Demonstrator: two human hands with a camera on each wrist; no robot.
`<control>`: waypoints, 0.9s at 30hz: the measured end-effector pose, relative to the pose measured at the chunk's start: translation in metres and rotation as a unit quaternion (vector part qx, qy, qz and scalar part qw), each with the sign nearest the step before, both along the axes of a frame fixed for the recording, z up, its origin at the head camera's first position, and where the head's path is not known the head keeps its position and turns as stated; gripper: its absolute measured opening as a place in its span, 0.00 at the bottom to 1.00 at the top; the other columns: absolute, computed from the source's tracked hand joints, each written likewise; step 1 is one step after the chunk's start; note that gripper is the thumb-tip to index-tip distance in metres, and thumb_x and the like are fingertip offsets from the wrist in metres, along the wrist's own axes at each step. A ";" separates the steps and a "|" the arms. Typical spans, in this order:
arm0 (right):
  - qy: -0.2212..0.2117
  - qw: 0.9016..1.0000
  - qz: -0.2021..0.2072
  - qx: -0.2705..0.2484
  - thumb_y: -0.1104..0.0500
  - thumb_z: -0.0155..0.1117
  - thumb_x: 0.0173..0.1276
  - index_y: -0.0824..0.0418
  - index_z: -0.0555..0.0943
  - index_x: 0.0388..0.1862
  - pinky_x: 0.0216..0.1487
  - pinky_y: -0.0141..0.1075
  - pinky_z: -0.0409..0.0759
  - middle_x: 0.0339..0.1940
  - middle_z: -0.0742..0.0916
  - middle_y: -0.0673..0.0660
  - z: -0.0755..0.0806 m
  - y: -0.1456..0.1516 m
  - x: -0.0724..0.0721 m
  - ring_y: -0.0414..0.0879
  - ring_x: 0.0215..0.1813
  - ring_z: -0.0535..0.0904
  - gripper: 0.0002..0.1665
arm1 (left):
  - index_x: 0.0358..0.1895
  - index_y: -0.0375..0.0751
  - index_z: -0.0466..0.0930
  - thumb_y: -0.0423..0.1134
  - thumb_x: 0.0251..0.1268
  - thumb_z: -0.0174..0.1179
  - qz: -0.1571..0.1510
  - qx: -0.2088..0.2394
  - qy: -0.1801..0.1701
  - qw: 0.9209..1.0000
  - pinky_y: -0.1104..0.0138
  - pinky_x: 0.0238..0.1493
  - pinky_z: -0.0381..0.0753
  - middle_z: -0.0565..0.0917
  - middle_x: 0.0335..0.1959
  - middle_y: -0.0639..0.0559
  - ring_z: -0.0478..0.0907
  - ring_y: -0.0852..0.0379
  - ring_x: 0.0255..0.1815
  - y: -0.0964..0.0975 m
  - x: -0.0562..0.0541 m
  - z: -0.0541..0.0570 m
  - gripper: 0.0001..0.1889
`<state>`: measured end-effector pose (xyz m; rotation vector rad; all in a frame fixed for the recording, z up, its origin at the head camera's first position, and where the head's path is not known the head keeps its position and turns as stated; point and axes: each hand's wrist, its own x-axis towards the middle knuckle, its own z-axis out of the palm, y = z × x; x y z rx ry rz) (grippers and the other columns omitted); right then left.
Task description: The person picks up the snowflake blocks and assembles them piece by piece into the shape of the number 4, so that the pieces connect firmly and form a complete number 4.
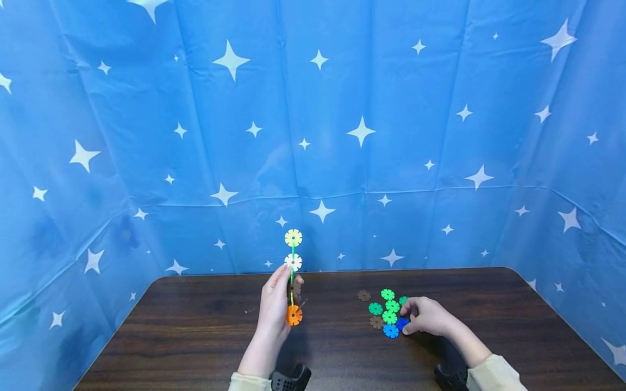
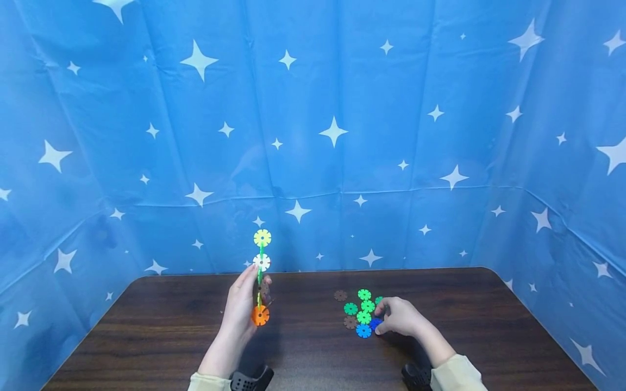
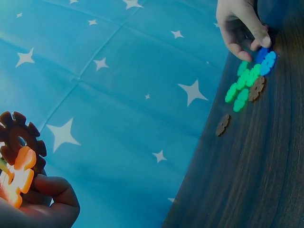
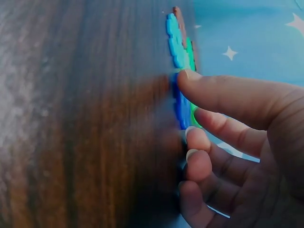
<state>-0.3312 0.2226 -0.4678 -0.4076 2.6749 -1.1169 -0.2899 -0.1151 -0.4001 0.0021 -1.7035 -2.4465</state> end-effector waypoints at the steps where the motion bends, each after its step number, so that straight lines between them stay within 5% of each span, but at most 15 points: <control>1: 0.003 1.000 0.000 0.001 0.65 0.77 0.49 0.63 0.79 0.38 0.23 0.38 0.66 0.19 0.75 0.52 0.000 0.000 0.000 0.45 0.20 0.67 0.19 | 0.46 0.38 0.78 0.45 0.77 0.48 0.000 0.000 -0.001 1.000 0.72 0.22 0.64 0.78 0.26 0.54 0.65 0.61 0.21 0.000 0.000 0.000 0.14; 16: 0.027 0.999 -0.016 0.030 0.65 0.78 0.46 0.63 0.77 0.33 0.30 0.38 0.66 0.24 0.75 0.52 0.002 -0.003 0.001 0.46 0.27 0.68 0.18 | 0.45 0.39 0.78 0.46 0.77 0.48 -0.008 -0.006 -0.007 1.000 0.72 0.23 0.65 0.78 0.25 0.55 0.65 0.61 0.21 0.002 -0.001 0.000 0.14; 27: 0.007 0.996 0.037 -0.082 0.69 0.63 0.61 0.70 0.79 0.38 0.20 0.38 0.75 0.23 0.78 0.53 0.024 -0.012 -0.001 0.44 0.20 0.73 0.07 | 0.44 0.39 0.78 0.46 0.78 0.47 -0.013 -0.009 -0.008 1.000 0.72 0.22 0.65 0.78 0.25 0.55 0.64 0.61 0.19 0.004 -0.001 -0.004 0.14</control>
